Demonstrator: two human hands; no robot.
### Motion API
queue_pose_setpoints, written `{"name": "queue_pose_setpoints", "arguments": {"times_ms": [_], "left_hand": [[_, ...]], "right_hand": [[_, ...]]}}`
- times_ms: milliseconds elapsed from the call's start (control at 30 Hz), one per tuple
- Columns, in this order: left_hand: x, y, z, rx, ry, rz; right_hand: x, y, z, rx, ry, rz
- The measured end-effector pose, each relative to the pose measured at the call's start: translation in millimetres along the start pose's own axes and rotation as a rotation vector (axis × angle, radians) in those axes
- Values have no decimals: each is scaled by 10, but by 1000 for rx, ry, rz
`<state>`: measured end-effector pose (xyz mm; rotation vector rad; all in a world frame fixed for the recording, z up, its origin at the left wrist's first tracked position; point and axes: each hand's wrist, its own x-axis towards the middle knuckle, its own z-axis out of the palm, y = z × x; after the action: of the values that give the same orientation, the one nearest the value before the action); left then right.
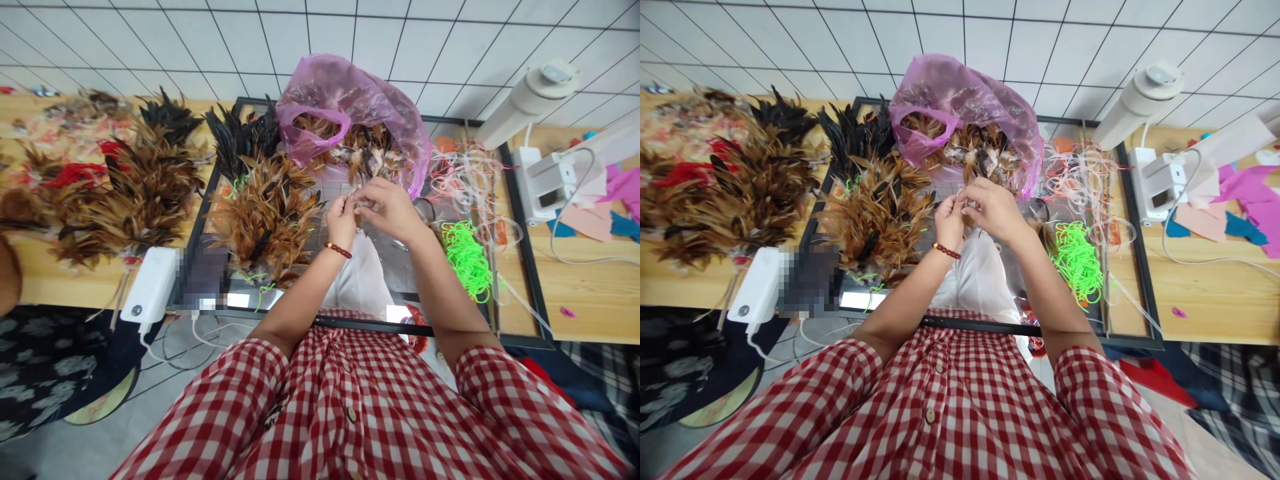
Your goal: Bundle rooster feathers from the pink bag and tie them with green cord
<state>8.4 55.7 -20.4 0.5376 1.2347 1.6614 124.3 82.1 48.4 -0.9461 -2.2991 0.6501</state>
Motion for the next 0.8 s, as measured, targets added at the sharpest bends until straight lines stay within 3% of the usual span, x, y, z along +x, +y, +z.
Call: {"name": "queue_pose_setpoints", "arguments": {"times_ms": [200, 500, 667, 800], "left_hand": [[-88, 84, 50, -74, -70, -69], [-88, 126, 54, -104, -26, -62], [-91, 147, 48, -74, -20, -54], [-106, 164, 54, -83, -81, -107]], "right_hand": [[17, 154, 21, -129, 144, 117], [33, 349, -6, -23, 311, 302], [75, 256, 63, 384, 134, 363], [104, 160, 130, 476, 167, 405]]}}
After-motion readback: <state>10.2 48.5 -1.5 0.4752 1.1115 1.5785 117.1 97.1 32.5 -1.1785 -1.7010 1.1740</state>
